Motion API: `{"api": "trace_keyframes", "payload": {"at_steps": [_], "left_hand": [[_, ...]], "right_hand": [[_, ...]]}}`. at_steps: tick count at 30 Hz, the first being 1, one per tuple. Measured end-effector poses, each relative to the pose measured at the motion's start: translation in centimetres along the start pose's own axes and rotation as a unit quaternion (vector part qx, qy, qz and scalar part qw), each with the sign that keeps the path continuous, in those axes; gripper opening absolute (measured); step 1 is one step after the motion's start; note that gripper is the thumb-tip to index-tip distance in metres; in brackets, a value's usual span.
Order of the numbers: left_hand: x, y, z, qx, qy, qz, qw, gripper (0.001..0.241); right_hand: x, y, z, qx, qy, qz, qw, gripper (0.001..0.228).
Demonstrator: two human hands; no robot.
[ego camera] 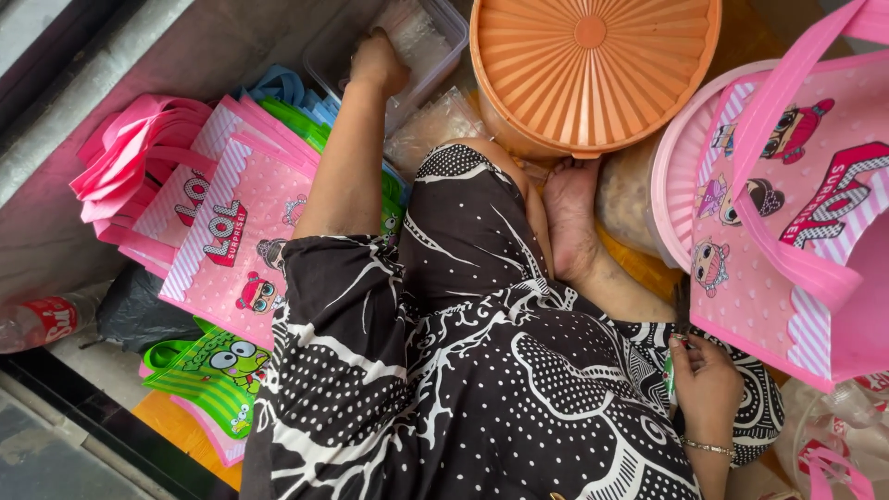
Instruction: The person scoops snacks into small plastic bags, seals them, and then places the snack bags and jelly cups into pink gift bags.
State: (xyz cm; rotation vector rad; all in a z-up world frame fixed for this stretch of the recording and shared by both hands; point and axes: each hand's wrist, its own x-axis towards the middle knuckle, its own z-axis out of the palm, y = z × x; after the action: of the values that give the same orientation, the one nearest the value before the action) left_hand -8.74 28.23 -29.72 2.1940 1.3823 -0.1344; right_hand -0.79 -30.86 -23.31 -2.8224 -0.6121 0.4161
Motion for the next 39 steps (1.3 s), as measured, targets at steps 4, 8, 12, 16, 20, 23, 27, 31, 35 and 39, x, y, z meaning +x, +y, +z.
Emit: {"api": "trace_keyframes", "payload": {"at_steps": [4,8,12,16,20,23,27,31,35,39], "left_hand": [[2.5,-1.6,2.7,0.102,0.068,0.038,0.992,0.060],[1.8,-1.0,1.8,0.072,0.022,-0.007,0.997,0.026],[2.8,-1.5,1.5,0.068,0.076,0.062,0.993,0.018],[-0.2,0.8,-2.2,0.052,-0.013,0.048,0.997,0.028],[-3.1,2.0,-5.4,0.117,-0.057,0.064,0.989,0.056],[-3.9,1.1,-6.6,0.135,0.087,0.149,0.976,0.026],[-9.0,2.0,-9.8,-0.107,0.246,0.251,0.930,0.025],[-16.7,4.8,-12.6,-0.431,0.046,0.264,0.862,0.025],[-22.8,6.7,-11.6,-0.508,-0.119,0.295,0.801,0.021],[-27.7,10.6,-9.1,-0.422,-0.347,0.355,0.759,0.031]], "right_hand": [[0.4,-0.6,0.1,0.011,-0.012,0.043,0.999,0.036],[1.6,-1.6,-0.3,-0.044,-0.086,0.117,0.988,0.046],[1.8,-1.2,0.0,-0.057,-0.070,0.117,0.989,0.044],[1.9,-0.5,0.6,-0.057,-0.048,0.130,0.989,0.049],[1.6,-0.6,0.4,-0.058,-0.040,0.126,0.989,0.049],[1.5,0.0,0.7,-0.048,-0.027,0.115,0.992,0.048],[1.3,0.2,0.4,-0.043,-0.042,0.119,0.991,0.046],[1.1,-0.8,-1.5,0.040,-0.075,0.104,0.991,0.046],[0.2,-2.5,-3.8,0.158,0.033,0.044,0.986,0.030],[-0.6,-4.5,-5.8,0.322,0.070,-0.042,0.943,0.022]]}}
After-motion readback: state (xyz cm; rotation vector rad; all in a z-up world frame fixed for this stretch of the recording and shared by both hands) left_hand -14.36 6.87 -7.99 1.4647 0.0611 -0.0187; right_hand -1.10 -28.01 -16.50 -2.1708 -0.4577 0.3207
